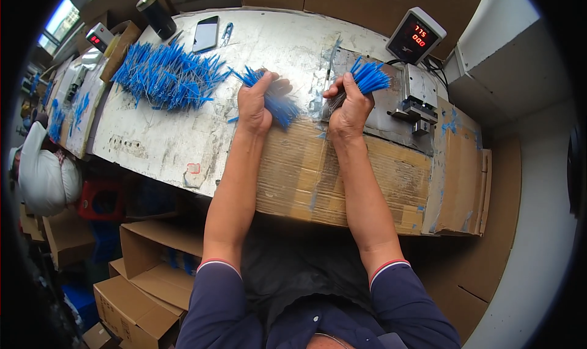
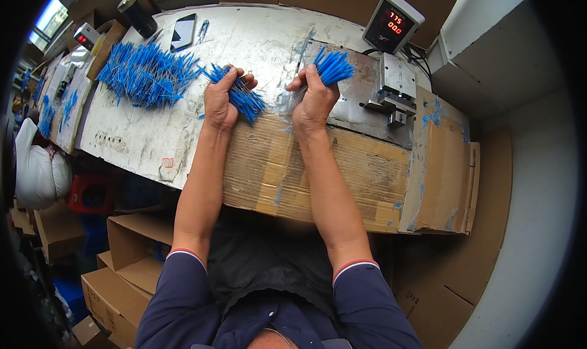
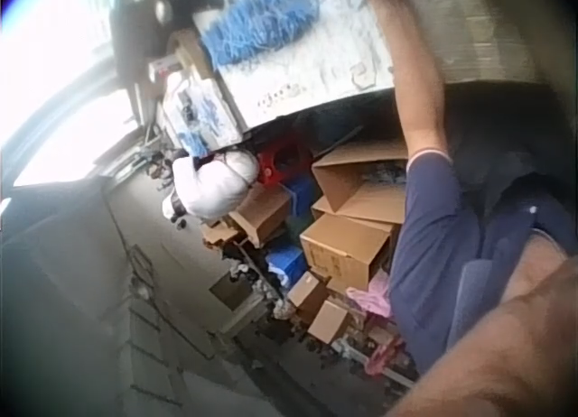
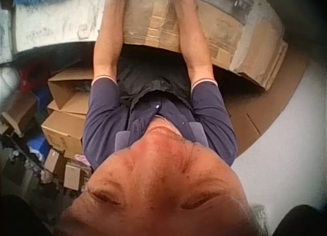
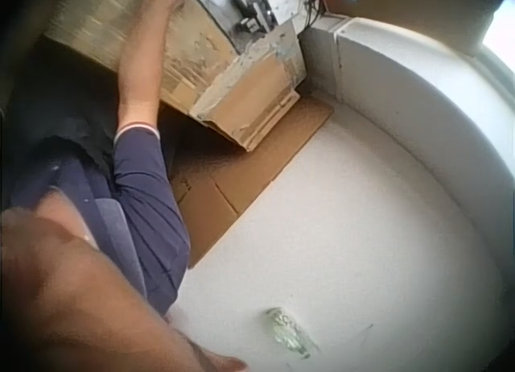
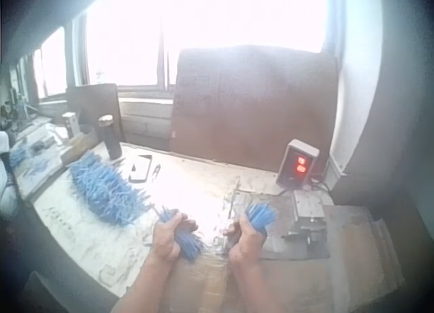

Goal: Manually gathering blue plastic bristles into bunches and using a desktop machine to clamp or secure them together.

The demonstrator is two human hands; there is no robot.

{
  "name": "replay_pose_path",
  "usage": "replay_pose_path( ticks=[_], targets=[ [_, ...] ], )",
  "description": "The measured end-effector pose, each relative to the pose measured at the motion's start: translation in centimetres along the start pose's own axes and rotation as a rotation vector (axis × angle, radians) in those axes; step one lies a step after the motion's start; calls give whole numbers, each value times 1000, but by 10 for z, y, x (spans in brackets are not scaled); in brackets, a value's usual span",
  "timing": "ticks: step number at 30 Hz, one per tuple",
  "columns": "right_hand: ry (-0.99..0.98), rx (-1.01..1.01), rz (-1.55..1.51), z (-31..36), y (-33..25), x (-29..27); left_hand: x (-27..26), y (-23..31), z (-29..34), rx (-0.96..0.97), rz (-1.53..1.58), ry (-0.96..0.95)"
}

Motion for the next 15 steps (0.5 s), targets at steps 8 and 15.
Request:
replay_pose_path(
  ticks=[8, 15],
  targets=[
    [-299, 2, 500, 18, 9, 7, 8, -6, 4, -122, 88, -240],
    [-414, -59, 536, 15, 17, 8, 8, -14, 3, -201, 83, -289]
  ],
)
Point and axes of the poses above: each hand's wrist, its own z-axis away from the middle knuckle, its own x-axis out of the palm, y = z × x, the point moved 2 cm from there along -z, towards the middle knuckle, and after that the axes turned 9 degrees about y, right-handed, at the moved point
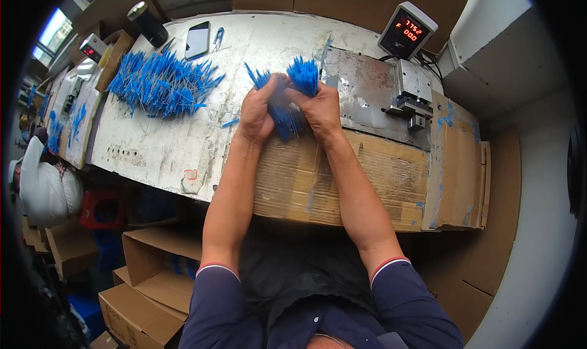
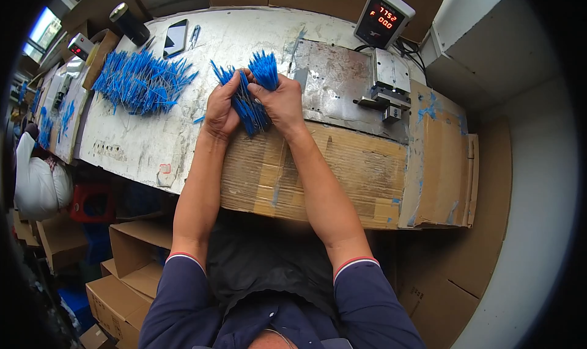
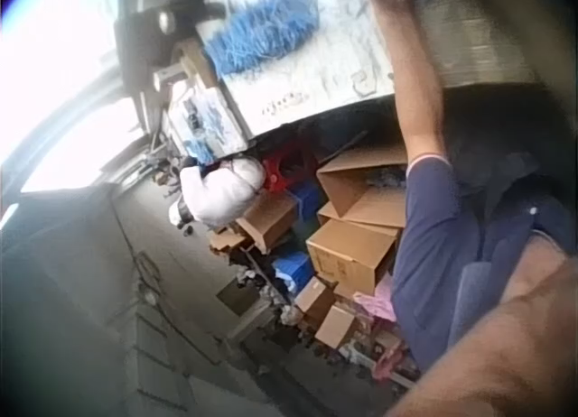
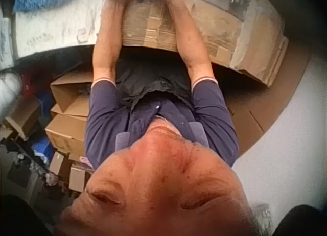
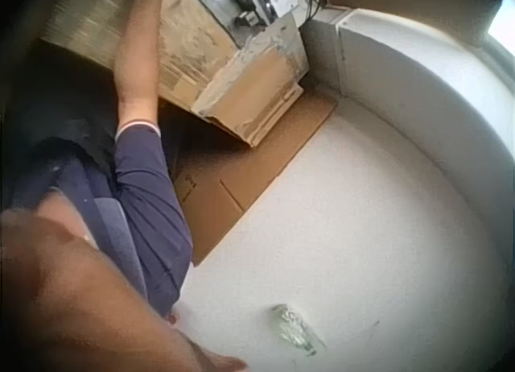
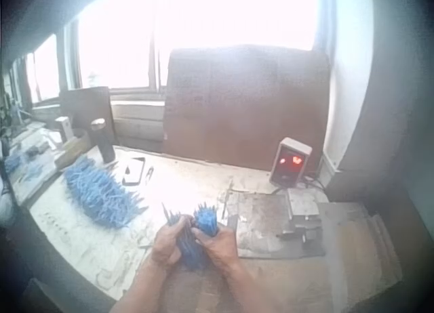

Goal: Manually gathering blue plastic bristles into bunches and using a desktop machine to clamp or secure them together.

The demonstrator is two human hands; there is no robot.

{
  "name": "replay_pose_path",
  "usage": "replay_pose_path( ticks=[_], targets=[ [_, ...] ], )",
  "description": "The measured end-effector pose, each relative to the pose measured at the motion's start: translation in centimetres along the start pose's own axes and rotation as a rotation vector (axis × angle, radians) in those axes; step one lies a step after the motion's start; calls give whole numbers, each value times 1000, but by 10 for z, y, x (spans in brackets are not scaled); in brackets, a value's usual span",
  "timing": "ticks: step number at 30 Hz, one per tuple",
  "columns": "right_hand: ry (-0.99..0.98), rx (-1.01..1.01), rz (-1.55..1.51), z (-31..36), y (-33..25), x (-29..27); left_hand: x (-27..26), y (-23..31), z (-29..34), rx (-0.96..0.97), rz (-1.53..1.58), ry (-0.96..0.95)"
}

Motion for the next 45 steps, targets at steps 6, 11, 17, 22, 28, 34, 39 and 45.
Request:
replay_pose_path(
  ticks=[6, 11, 17, 22, 28, 34, 39, 45],
  targets=[
    [-62, 44, 74, 3, -2, -1, 5, -2, 2, -12, -36, -24],
    [-6, 283, -68, 2, -11, -6, 3, 2, 5, -28, 4, 28],
    [-61, 217, -37, 1, -6, -5, 7, 3, 6, -37, -51, 17],
    [-50, 241, -26, 1, -6, -6, 8, 4, 8, -15, -80, 24],
    [-9, 263, -72, 3, -7, -7, 9, 4, 10, 1, -113, 43],
    [-30, 200, -116, 5, -12, 0, 11, 4, 10, 61, -190, 63],
    [4, 263, -28, 3, -9, -6, 12, 5, 12, 35, -154, 82],
    [-29, 263, -14, 3, -11, -6, 9, 3, 11, 54, -262, 59]
  ],
)
Point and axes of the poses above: each hand's wrist, its own z-axis away from the middle knuckle, its own x-axis out of the palm, y = z × x, the point moved 2 cm from there along -z, towards the middle knuckle, and after that the axes turned 9 degrees about y, right-handed, at the moved point
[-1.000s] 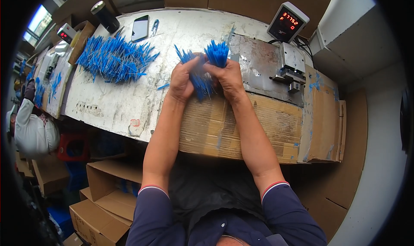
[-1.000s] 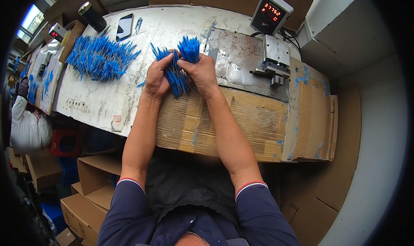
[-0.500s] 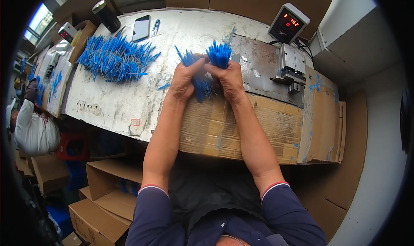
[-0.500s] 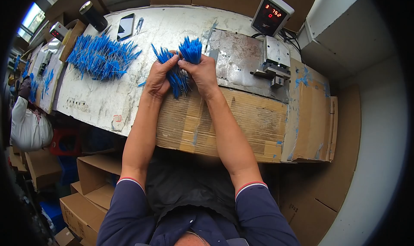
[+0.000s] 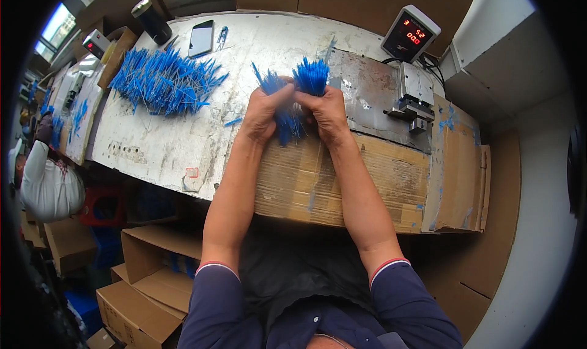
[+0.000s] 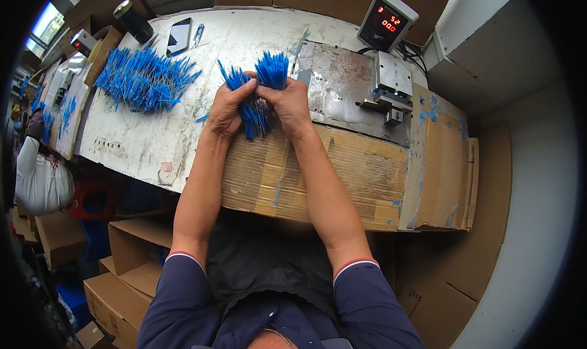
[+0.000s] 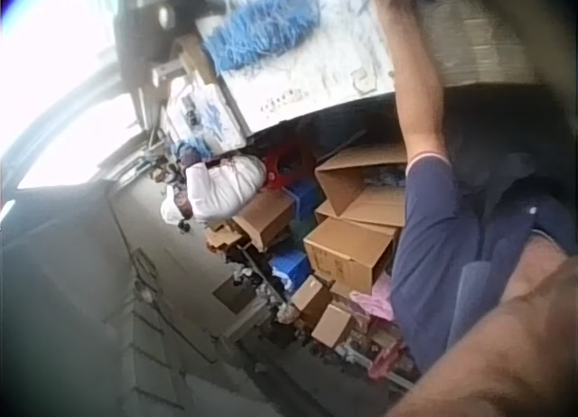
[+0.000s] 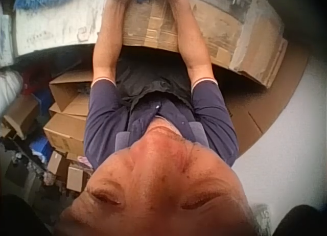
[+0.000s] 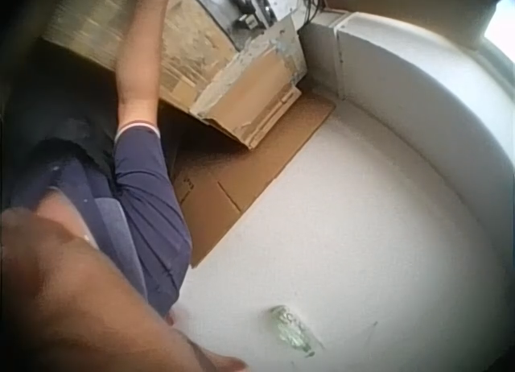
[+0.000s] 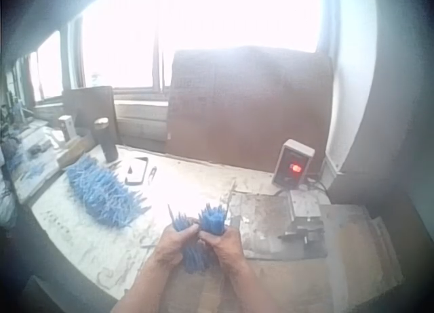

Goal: Manually gathering blue plastic bristles into bunches and using a desktop machine to clamp or secure them together.

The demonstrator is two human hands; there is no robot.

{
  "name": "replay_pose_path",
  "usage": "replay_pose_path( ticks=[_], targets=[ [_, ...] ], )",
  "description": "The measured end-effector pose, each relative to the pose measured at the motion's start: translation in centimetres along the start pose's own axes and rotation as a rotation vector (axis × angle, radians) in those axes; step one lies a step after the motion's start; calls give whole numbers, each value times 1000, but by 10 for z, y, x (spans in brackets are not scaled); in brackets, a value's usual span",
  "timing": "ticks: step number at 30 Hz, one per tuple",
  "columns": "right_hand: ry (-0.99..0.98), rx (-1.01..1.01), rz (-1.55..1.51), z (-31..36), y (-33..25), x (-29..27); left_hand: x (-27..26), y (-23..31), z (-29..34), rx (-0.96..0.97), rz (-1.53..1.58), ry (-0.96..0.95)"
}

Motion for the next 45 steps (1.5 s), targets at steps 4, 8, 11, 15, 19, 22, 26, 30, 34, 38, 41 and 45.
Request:
replay_pose_path(
  ticks=[4, 8, 11, 15, 19, 22, 26, 30, 34, 38, 41, 45],
  targets=[
    [3, 19, -23, -1, 3, -1, 5, 4, 3, 0, -3, -14],
    [30, 51, -103, 1, 3, 0, 3, 6, 5, -36, 59, 0],
    [50, 43, -104, 1, 2, -1, 6, 8, 6, -49, 99, -21],
    [60, 3, -67, 0, 5, 0, 3, 5, 2, -47, 95, -17],
    [21, -47, -58, 1, 4, 2, -2, 3, -1, -18, 50, 10],
    [19, -47, -75, 2, 2, 3, 0, 2, -2, -10, 62, 20],
    [35, -44, -49, 3, 0, 5, -2, 2, -2, -2, 59, 22],
    [43, -54, -46, 4, 0, 5, -1, 2, -1, -6, 42, 20],
    [16, -43, -24, 5, -3, 4, 1, 4, 1, -22, 45, 24],
    [-7, -52, -14, 7, -5, 5, 2, 5, 2, -26, 24, 14],
    [-3, -75, 6, 5, -5, 6, 5, 5, 4, -10, 3, 1],
    [-8, -72, 31, 5, -6, 7, 3, 7, 5, 0, -29, -29]
  ],
)
Point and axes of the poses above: each hand's wrist, its own z-axis away from the middle knuckle, its own x-axis out of the palm, y = z × x, the point moved 2 cm from there along -z, towards the middle knuckle, and after that the axes turned 9 degrees about y, right-handed, at the moved point
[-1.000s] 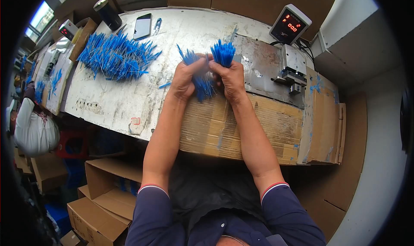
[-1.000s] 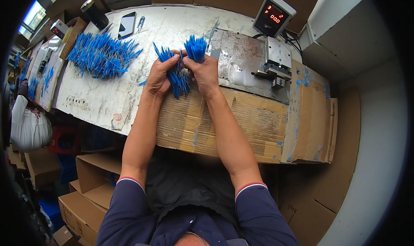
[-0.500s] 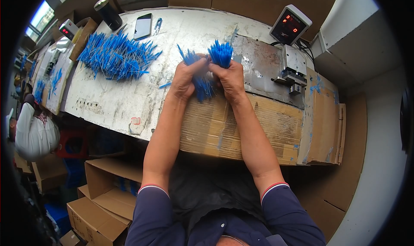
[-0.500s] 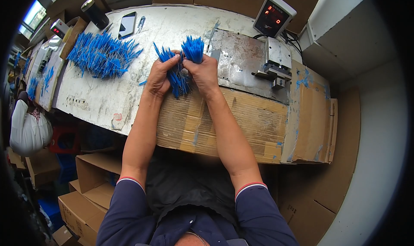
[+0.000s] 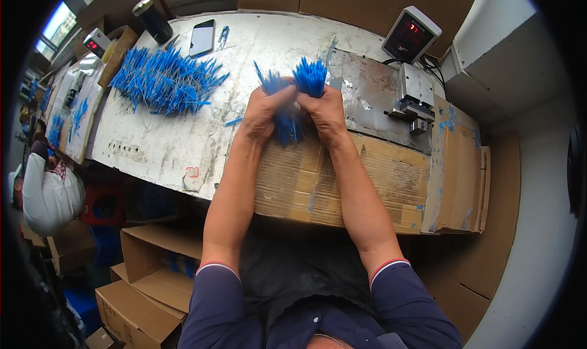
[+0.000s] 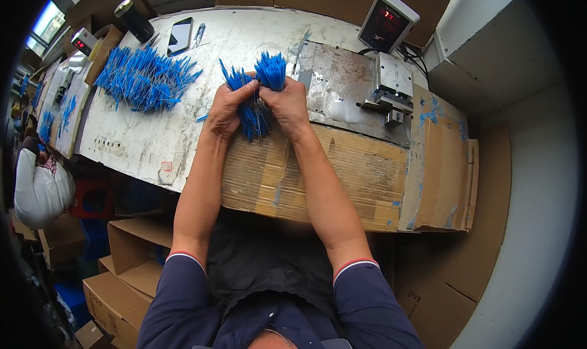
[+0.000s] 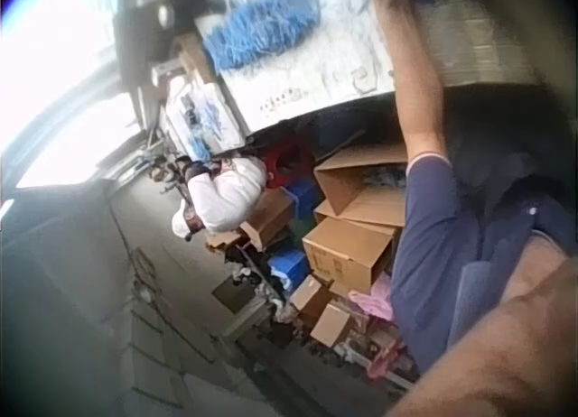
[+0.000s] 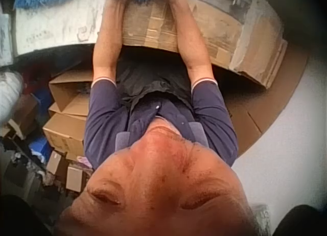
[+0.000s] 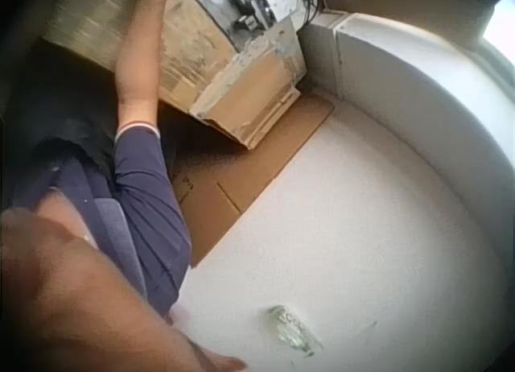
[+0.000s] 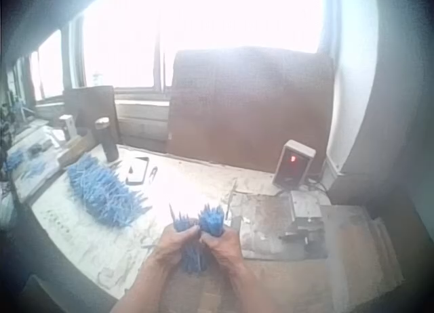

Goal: Manually gathering blue plastic bristles into bunches and using a desktop machine to clamp or secure them together.

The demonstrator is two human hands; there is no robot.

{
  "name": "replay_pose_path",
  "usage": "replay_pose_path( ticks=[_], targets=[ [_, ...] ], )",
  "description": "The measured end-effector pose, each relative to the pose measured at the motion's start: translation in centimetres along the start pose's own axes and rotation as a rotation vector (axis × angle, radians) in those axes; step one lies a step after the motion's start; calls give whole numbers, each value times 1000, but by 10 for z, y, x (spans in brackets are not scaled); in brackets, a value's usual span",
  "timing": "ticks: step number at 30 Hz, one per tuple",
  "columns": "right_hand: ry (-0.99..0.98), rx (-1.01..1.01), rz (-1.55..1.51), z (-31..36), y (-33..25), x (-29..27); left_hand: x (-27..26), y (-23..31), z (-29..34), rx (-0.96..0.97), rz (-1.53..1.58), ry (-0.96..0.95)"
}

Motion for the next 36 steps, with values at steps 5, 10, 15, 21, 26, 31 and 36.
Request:
replay_pose_path(
  ticks=[5, 10, 15, 21, 26, 31, 36],
  targets=[
    [35, 26, 38, -4, 6, -5, 1, -3, 0, -11, 28, -2],
    [-8, 77, -43, -2, 2, -4, 0, -1, 1, -32, 36, -26],
    [51, 101, -70, -4, 8, -6, 14, 7, 5, 12, 118, 66],
    [45, 37, -91, 1, -2, 0, 7, 7, 4, -4, 105, 74],
    [7, 22, -69, -5, 14, -6, 5, 0, 0, 17, 77, 60],
    [-9, 27, -67, -2, 9, -5, 0, -2, -2, 41, 25, 18],
    [-30, -118, -106, 2, 5, 3, 5, -2, 0, 46, 30, 63]
  ],
)
Point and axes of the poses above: each hand's wrist, its own z-axis away from the middle knuckle, its own x-axis out of the palm, y = z × x, the point moved 2 cm from there along -z, towards the middle knuckle, and after that the axes turned 9 degrees about y, right-handed, at the moved point
